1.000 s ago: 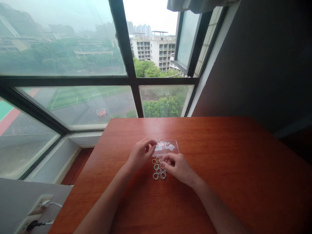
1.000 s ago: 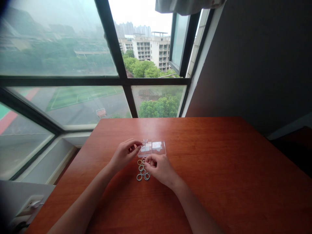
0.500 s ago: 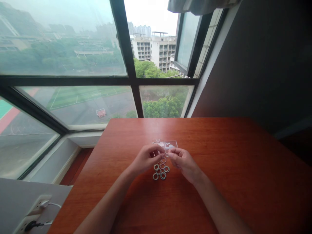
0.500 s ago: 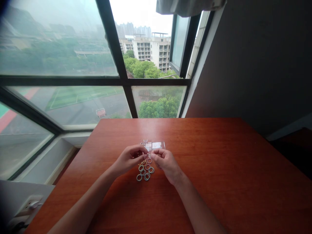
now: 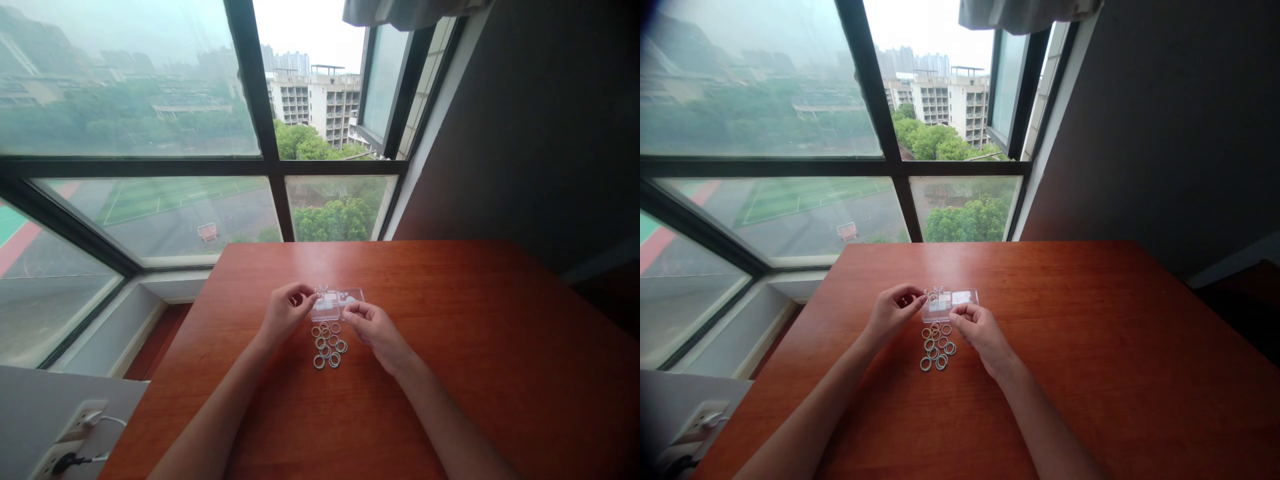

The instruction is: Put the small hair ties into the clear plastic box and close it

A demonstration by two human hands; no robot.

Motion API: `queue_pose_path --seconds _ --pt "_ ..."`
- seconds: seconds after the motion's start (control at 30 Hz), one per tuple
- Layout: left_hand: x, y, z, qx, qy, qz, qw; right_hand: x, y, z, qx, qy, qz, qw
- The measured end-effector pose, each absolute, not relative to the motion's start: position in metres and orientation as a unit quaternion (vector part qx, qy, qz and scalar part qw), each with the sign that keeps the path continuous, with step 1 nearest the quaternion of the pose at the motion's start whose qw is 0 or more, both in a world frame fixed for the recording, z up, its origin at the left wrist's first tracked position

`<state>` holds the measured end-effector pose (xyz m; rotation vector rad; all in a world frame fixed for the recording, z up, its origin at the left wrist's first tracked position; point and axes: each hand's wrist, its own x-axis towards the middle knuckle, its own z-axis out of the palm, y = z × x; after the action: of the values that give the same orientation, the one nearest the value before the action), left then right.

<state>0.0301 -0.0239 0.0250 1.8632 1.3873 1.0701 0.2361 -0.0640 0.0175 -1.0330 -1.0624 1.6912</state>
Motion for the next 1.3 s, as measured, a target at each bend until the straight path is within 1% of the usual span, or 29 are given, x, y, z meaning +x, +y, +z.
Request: queue_pose_path --seconds 0.13,0.3,0.43,0.73,0.87,1.0,1.07,1.13,1.23,1.3 --pt "0.027 -0.021 0.021 0.71 0.541 0.383 0.237 0.235 -0.064 0.018 -0.42 -0.424 0.683 0.422" --pt "0.027 -0.02 0.019 0.758 0.54 0.332 0.155 0.235 -0.064 0.016 -0.425 -0.431 0.682 0.41" --pt "0.027 -0.02 0.019 0.774 0.541 0.308 0.116 0.235 -0.064 0.014 -0.431 -0.439 0.678 0.403" --pt "0.026 -0.019 0.017 0.771 0.556 0.293 0.108 0.233 -0.067 0.024 -0.435 -0.434 0.678 0.402" --pt "0.024 -0.02 0.019 0.774 0.547 0.297 0.115 0.233 -0.067 0.026 -0.449 -0.454 0.654 0.406" --pt "0.022 -0.021 0.022 0.771 0.549 0.302 0.11 0.232 -0.066 0.022 -0.454 -0.498 0.615 0.409" --pt "0.022 -0.021 0.023 0.772 0.549 0.302 0.112 0.232 -0.067 0.02 -0.462 -0.545 0.577 0.395" --pt "0.022 -0.022 0.025 0.771 0.549 0.301 0.116 0.232 -0.069 0.018 -0.477 -0.617 0.512 0.36" --pt "0.023 -0.023 0.027 0.771 0.551 0.297 0.117 0.232 -0.074 0.017 -0.495 -0.722 0.392 0.283" --pt "0.023 -0.024 0.029 0.77 0.554 0.295 0.113 0.231 -0.078 0.018 -0.496 -0.766 0.336 0.236"
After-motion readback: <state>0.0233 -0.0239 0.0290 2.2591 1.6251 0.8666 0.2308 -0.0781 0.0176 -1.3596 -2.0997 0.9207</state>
